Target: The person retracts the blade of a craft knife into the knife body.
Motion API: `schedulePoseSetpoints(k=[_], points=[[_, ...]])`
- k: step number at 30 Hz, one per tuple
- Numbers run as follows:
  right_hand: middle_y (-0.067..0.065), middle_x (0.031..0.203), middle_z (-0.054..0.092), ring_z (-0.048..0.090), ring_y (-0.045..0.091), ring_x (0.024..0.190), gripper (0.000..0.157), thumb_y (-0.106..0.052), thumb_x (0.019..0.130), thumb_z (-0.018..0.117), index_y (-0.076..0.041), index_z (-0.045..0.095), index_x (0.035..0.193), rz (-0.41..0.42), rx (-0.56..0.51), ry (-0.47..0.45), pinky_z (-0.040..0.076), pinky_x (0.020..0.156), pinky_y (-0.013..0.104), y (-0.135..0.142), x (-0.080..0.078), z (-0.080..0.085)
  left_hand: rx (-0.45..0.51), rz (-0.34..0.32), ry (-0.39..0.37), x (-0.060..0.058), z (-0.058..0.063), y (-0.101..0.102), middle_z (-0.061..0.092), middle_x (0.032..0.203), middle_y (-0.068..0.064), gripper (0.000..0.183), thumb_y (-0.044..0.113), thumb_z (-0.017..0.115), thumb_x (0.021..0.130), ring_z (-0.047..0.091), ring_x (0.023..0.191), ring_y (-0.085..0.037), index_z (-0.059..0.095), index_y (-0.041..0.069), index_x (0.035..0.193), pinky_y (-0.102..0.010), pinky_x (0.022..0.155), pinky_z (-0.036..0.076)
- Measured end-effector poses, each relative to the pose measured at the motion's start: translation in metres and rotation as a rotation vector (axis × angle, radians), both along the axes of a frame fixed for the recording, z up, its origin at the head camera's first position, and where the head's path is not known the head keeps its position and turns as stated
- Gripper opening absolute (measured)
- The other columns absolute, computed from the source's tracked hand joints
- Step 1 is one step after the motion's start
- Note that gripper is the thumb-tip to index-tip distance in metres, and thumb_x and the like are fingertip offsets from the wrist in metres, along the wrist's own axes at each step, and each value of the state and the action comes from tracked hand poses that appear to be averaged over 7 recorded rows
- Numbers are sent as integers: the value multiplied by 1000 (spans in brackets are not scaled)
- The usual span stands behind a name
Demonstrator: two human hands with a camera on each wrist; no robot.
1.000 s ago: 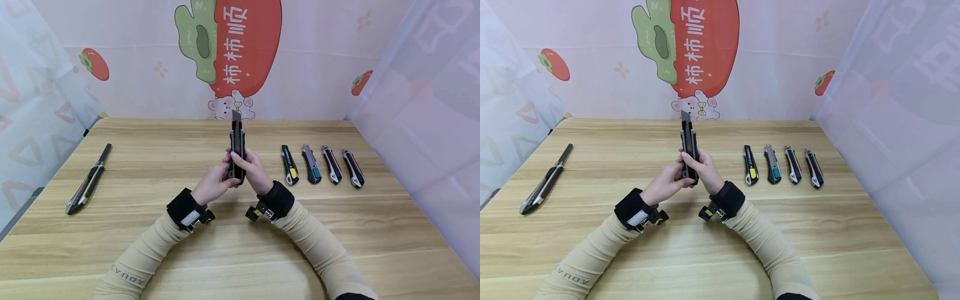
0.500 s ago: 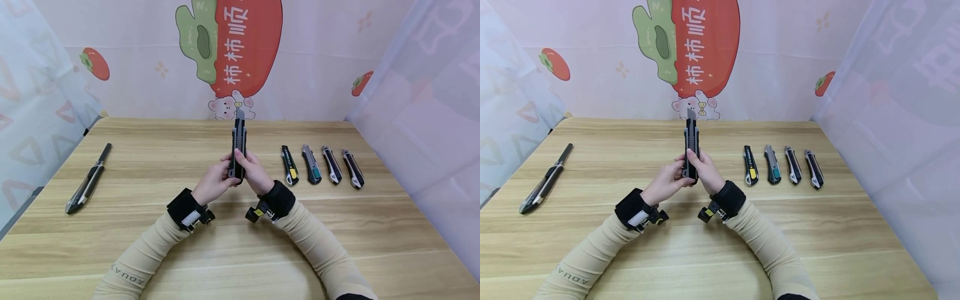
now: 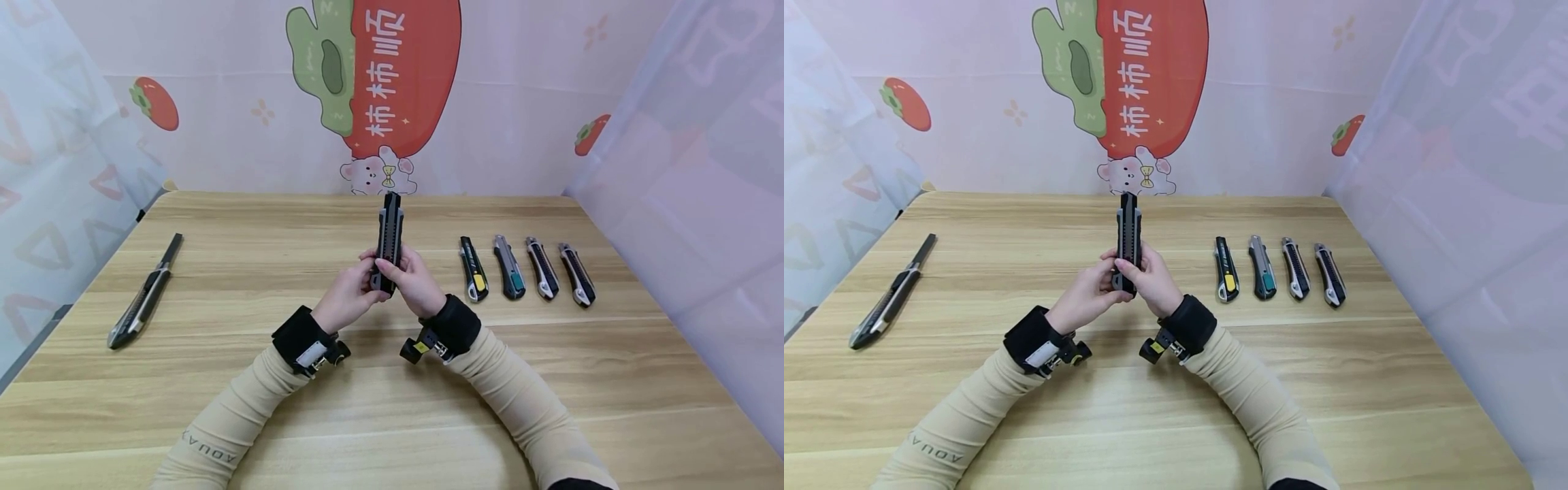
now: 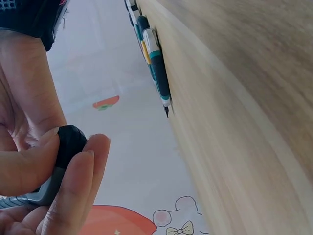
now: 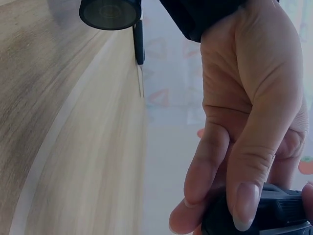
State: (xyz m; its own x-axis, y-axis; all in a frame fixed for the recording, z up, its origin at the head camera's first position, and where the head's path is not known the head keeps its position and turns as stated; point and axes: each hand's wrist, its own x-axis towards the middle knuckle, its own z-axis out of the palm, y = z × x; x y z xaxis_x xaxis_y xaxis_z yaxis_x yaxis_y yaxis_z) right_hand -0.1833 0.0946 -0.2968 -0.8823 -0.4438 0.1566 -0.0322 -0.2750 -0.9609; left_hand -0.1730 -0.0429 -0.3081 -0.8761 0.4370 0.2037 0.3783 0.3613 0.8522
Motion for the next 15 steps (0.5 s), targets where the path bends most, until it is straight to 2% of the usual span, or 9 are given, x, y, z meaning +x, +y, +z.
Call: schedulePoseSetpoints(k=[2, 3, 9, 10, 15], points=[[6, 105, 56, 51, 11, 95, 32, 1, 88, 39, 12, 33, 117, 3, 0, 8, 37, 86, 24, 0, 0, 0, 5, 4, 5, 0, 0, 0, 61, 99, -22, 48, -5, 62, 72, 61, 88, -25, 43, -5, 116, -27, 69, 51], [9, 106, 55, 51, 11, 96, 32, 2, 87, 39, 12, 33, 117, 3, 3, 10, 37, 86, 25, 0, 1, 0, 6, 7, 3, 2, 4, 0, 60, 99, -23, 48, -5, 62, 72, 61, 88, -26, 43, -6, 116, -29, 70, 51], [25, 115, 48, 51, 10, 97, 32, 5, 86, 41, 7, 36, 117, -5, 25, 25, 38, 87, 22, -1, 1, 1, -19, 19, 11, 2, 6, 0, 60, 102, -23, 47, -3, 62, 73, 60, 89, -25, 43, -6, 116, -29, 69, 51], [27, 116, 46, 51, 10, 97, 33, 6, 85, 41, 7, 35, 118, -5, 29, 26, 38, 86, 22, -1, 1, 1, -25, 21, 18, 0, 2, 0, 60, 102, -22, 48, -2, 63, 73, 61, 89, -23, 43, -5, 116, -27, 68, 51], [28, 120, 43, 49, 11, 98, 34, 6, 85, 42, 6, 35, 118, 3, 77, 44, 38, 86, 22, -2, 2, 3, -46, 36, 53, 0, 2, 0, 63, 95, -20, 47, -1, 64, 72, 61, 81, -20, 45, -4, 115, -24, 63, 49]])
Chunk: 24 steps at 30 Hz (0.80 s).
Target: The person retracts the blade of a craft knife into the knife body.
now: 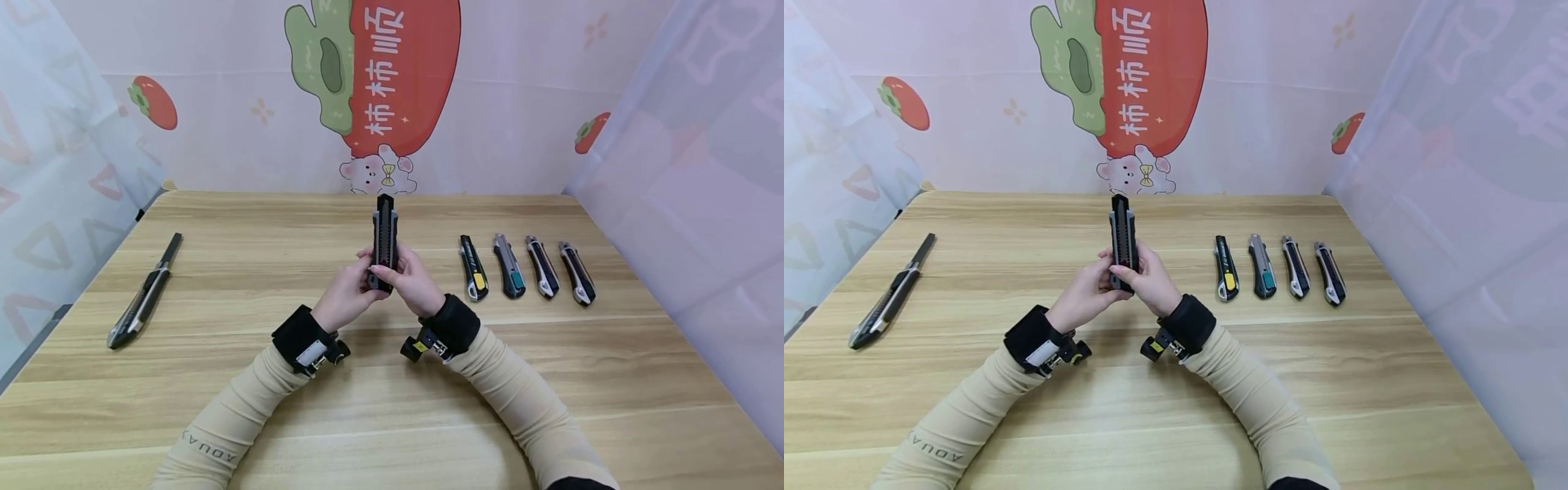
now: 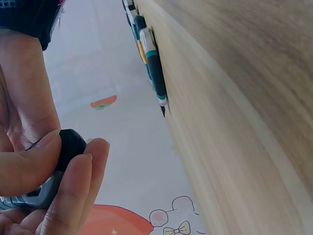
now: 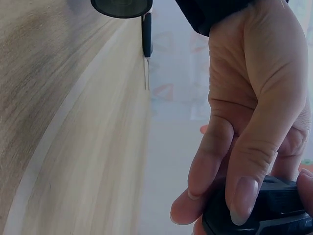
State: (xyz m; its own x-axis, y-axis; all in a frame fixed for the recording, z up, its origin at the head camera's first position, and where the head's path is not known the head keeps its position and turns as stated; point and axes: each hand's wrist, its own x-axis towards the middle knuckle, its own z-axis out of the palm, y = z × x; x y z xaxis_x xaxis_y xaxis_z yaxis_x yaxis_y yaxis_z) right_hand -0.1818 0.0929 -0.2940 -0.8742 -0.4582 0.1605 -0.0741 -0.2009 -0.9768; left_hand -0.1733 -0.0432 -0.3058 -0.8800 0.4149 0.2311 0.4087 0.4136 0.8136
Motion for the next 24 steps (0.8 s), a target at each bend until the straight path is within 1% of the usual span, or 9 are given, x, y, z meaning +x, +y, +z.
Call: schedulePoseSetpoints(k=[3, 6, 13, 17, 20, 22, 24], points=[[27, 122, 42, 48, 11, 100, 35, 7, 85, 42, 8, 33, 118, 8, 18, 7, 39, 86, 23, -1, 0, 0, -8, 11, 6, 0, 0, 0, 64, 91, -18, 46, -1, 64, 71, 60, 76, -18, 46, -3, 113, -24, 62, 49], [27, 123, 41, 48, 11, 101, 36, 9, 84, 41, 10, 32, 119, 14, 12, 9, 39, 86, 23, -1, 1, 0, -12, 18, 6, 0, 0, 0, 64, 91, -17, 46, -1, 64, 72, 59, 75, -17, 46, -3, 114, -25, 62, 49], [29, 122, 40, 49, 11, 100, 36, 11, 83, 41, 9, 32, 118, 25, -16, 19, 39, 86, 23, 0, 0, -2, -29, 13, 0, 0, 1, 0, 62, 98, -18, 51, -2, 63, 72, 60, 80, -19, 44, -2, 119, -27, 66, 49], [28, 120, 42, 49, 10, 98, 36, 7, 84, 41, 7, 32, 119, 20, 21, 46, 40, 84, 21, 0, -2, -3, -28, 11, -2, 0, 2, 0, 64, 90, -16, 45, 0, 64, 72, 60, 73, -16, 47, -3, 113, -23, 60, 48], [28, 118, 44, 51, 12, 94, 38, 3, 85, 42, 3, 30, 122, 11, 63, 64, 41, 80, 23, 1, -3, -2, -15, 1, -24, 1, 1, 0, 64, 86, -15, 40, 2, 65, 72, 60, 68, -15, 48, -2, 108, -21, 57, 48], [27, 117, 44, 50, 14, 95, 41, 0, 86, 44, 0, 29, 124, -19, 108, 81, 39, 83, 26, 3, -4, 0, -2, -3, -43, 1, 1, 1, 64, 87, -15, 40, 3, 64, 73, 61, 68, -14, 47, -2, 109, -20, 56, 49], [25, 116, 44, 48, 19, 97, 44, -3, 86, 46, -1, 28, 126, -81, 175, 121, 37, 86, 30, 5, -4, 4, 18, 5, -80, 2, 2, 1, 64, 86, -15, 39, 4, 64, 74, 61, 66, -15, 47, 0, 109, -20, 55, 49]])
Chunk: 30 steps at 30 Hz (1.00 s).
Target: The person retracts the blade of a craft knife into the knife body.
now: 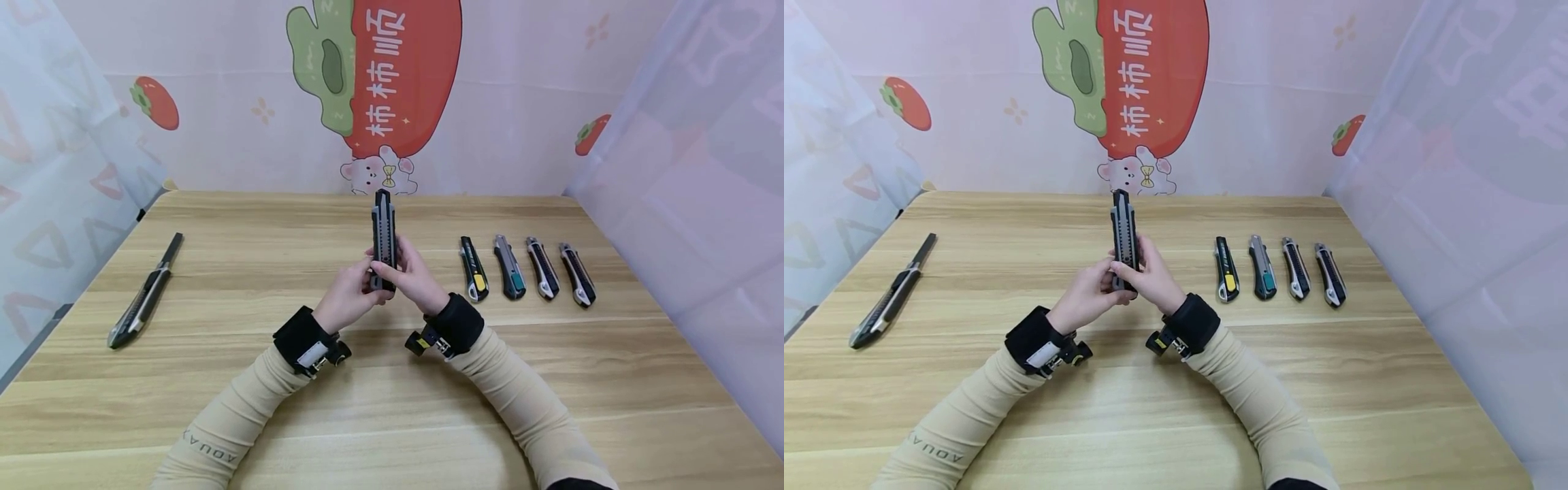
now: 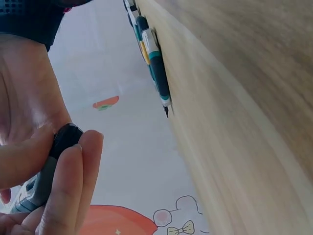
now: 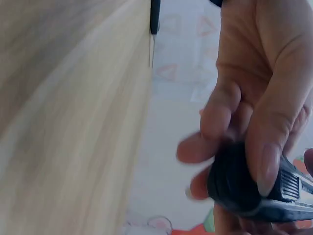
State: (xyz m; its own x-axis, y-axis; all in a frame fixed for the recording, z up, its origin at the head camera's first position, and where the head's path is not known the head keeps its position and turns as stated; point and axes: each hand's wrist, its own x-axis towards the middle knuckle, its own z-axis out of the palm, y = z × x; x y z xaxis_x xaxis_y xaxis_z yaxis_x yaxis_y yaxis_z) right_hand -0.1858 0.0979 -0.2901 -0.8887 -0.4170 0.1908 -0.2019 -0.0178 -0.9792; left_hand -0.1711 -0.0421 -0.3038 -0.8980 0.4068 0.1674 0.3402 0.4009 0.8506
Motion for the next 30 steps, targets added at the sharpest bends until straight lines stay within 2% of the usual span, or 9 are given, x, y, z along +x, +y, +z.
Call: schedulePoseSetpoints(k=[4, 8, 11, 16, 20, 24, 27, 28, 30], points=[[22, 114, 43, 44, 30, 103, 47, -6, 85, 50, 1, 29, 126, -152, 130, 91, 37, 89, 39, 2, 5, 14, -5, 41, -24, 2, 2, 0, 65, 80, -14, 37, 8, 64, 74, 60, 63, -13, 47, 1, 107, -21, 51, 47], [24, 110, 46, 49, 35, 97, 48, -8, 84, 52, 2, 32, 126, -217, 212, 132, 41, 82, 44, 2, 10, 22, -62, 71, 29, 2, 2, 0, 65, 76, -12, 37, 12, 67, 72, 59, 62, -11, 50, 1, 104, -20, 50, 43], [20, 105, 51, 53, 30, 90, 50, -15, 83, 55, -4, 33, 127, -233, 271, 136, 44, 78, 40, 2, 5, 14, -110, 73, 84, 2, 0, 0, 65, 76, -11, 36, 13, 68, 71, 59, 63, -10, 53, 1, 101, -20, 52, 43], [12, 100, 55, 55, 21, 81, 55, -26, 81, 57, -12, 33, 128, -262, 359, 130, 46, 69, 29, 3, -3, 0, -179, 64, 119, 2, -2, 1, 64, 75, -7, 34, 19, 69, 70, 57, 62, -9, 55, 4, 96, -19, 53, 43], [9, 97, 56, 56, 18, 75, 57, -29, 81, 57, -13, 32, 129, -262, 393, 124, 46, 64, 26, 2, -5, -3, -195, 36, 127, 3, -2, 1, 63, 71, -4, 33, 22, 69, 70, 53, 58, -7, 55, 5, 95, -19, 51, 41], [10, 92, 57, 56, 17, 71, 55, -25, 81, 56, -9, 33, 128, -260, 424, 107, 47, 61, 24, 4, -6, -5, -211, -7, 140, 4, -3, 3, 63, 70, -1, 33, 25, 67, 72, 55, 60, -8, 54, 7, 96, -19, 53, 42], [11, 89, 57, 55, 17, 69, 53, -22, 82, 55, -6, 34, 127, -259, 454, 84, 47, 59, 23, 5, -8, -6, -258, -21, 141, 4, -5, 4, 65, 79, -2, 35, 30, 63, 76, 60, 71, -12, 53, 10, 103, -24, 62, 46], [11, 90, 56, 55, 17, 69, 52, -22, 82, 55, -6, 34, 127, -254, 475, 78, 47, 58, 23, 6, -10, -5, -284, -28, 134, 3, -4, 5, 65, 82, -3, 39, 33, 61, 77, 60, 71, -13, 52, 10, 107, -25, 61, 46], [10, 89, 56, 55, 17, 68, 52, -23, 82, 54, -5, 35, 126, -251, 535, 72, 47, 56, 22, 7, -15, -4, -369, -45, 167, -1, -4, 4, 65, 90, -6, 47, 37, 57, 80, 60, 76, -16, 47, 9, 116, -29, 67, 46]])
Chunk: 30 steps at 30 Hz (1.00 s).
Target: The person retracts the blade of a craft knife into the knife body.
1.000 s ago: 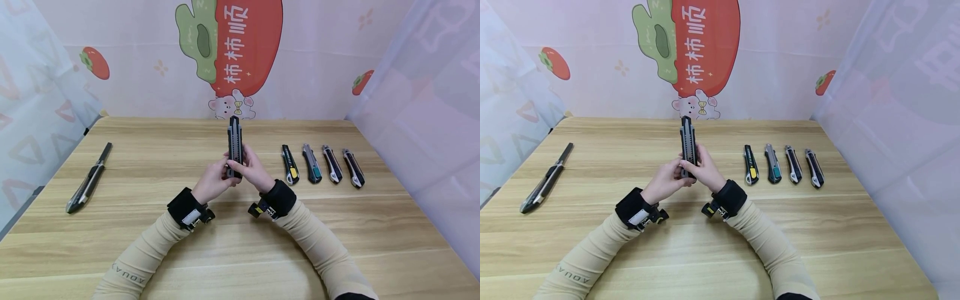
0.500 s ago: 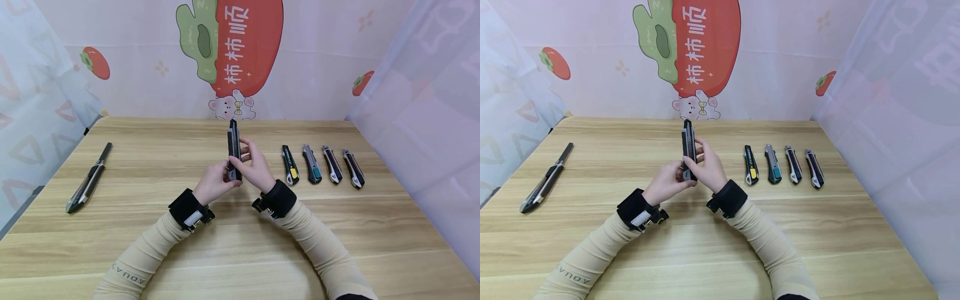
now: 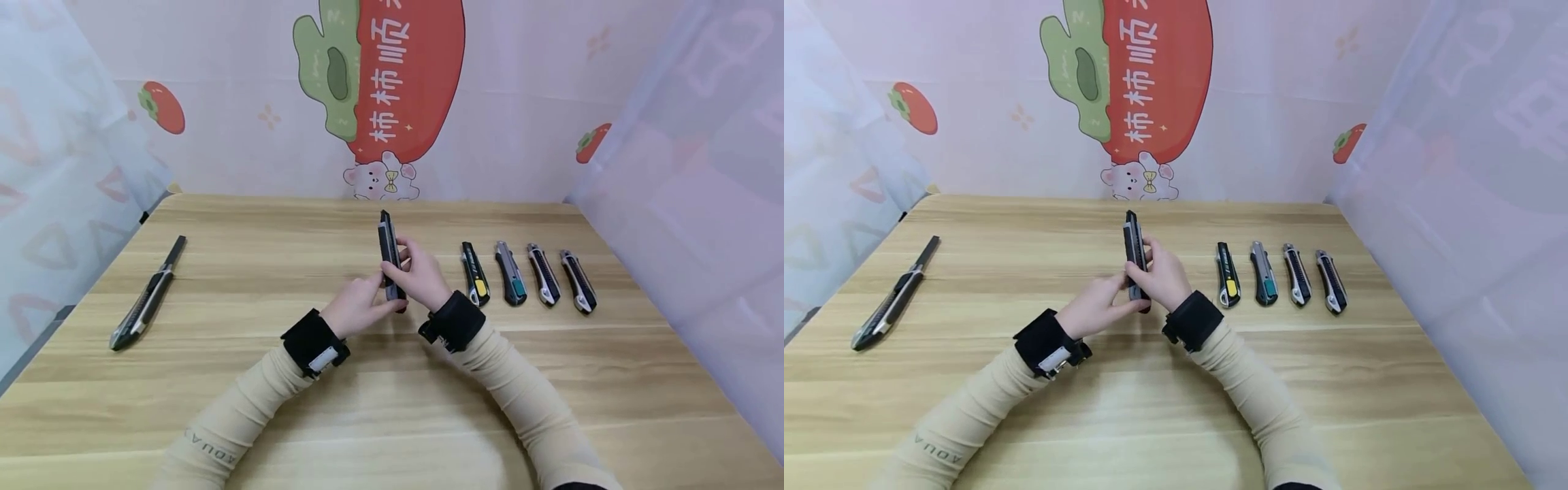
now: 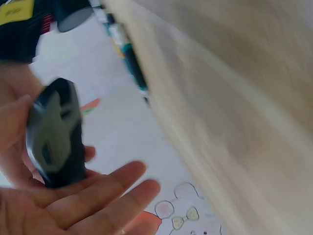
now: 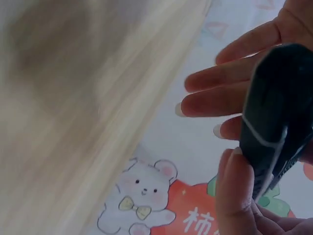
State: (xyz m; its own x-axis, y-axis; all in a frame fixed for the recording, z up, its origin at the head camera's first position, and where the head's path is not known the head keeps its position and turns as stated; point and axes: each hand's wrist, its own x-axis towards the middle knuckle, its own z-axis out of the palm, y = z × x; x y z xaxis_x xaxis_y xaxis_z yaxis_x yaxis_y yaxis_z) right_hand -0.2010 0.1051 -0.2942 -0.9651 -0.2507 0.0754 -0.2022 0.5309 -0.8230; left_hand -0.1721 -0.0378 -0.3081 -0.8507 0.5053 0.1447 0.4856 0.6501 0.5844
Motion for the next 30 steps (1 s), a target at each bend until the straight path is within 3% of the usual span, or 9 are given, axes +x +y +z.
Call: schedulePoseSetpoints(k=[4, 6, 8, 14, 20, 25, 27, 30], points=[[10, 86, 58, 55, 16, 65, 49, -26, 80, 54, -3, 39, 121, -18, 169, -30, 46, 52, 21, 6, -16, 3, -290, -3, 81, -13, 2, -4, 52, 117, -16, 65, 47, 49, 81, 52, 102, -27, 33, 7, 130, -43, 88, 40], [9, 84, 58, 55, 15, 64, 46, -27, 78, 55, -3, 42, 115, -38, 256, -68, 46, 51, 22, 10, -25, 2, -408, 19, 122, -20, 0, -11, 39, 130, -18, 69, 51, 48, 80, 37, 118, -34, 30, 9, 132, -54, 97, 26], [9, 84, 57, 55, 16, 64, 41, -27, 77, 56, -2, 43, 108, -45, 351, -113, 46, 50, 22, 14, -33, -1, -473, 59, 116, -26, -3, -22, 27, 137, -20, 71, 52, 47, 80, 24, 125, -37, 26, 10, 134, -60, 98, 15], [9, 82, 50, 53, 20, 69, 34, -25, 78, 57, -1, 44, 98, -26, 611, -214, 43, 54, 22, 30, -46, -8, -488, 214, 77, -45, -12, -82, 20, 138, -24, 74, 43, 54, 79, 18, 125, -42, 19, 8, 135, -62, 97, 12], [8, 79, 50, 52, 19, 69, 33, -26, 78, 55, 1, 48, 96, -50, 696, -293, 40, 54, 21, 47, -52, -12, -555, 387, 43, -54, -12, -160, 24, 133, -31, 72, 40, 53, 79, 23, 118, -48, 20, 5, 134, -66, 91, 17], [7, 73, 52, 53, 18, 63, 26, -24, 78, 55, 0, 53, 87, -85, 707, -322, 40, 52, 21, 51, -55, -16, -509, 568, -39, -51, -1, -223, 27, 125, -34, 68, 37, 49, 80, 25, 111, -51, 22, 0, 130, -67, 86, 20], [6, 71, 52, 52, 17, 62, 25, -24, 77, 55, 0, 54, 84, -84, 714, -313, 40, 51, 21, 49, -56, -17, -490, 625, -66, -45, 3, -247, 32, 117, -36, 67, 34, 51, 79, 30, 105, -52, 25, -6, 126, -64, 83, 26], [6, 69, 52, 51, 17, 60, 24, -24, 76, 55, 0, 54, 82, -69, 729, -292, 39, 51, 21, 43, -58, -18, -484, 705, -124, -30, 9, -276, 44, 96, -35, 57, 29, 57, 75, 43, 86, -49, 38, -13, 107, -54, 69, 39]])
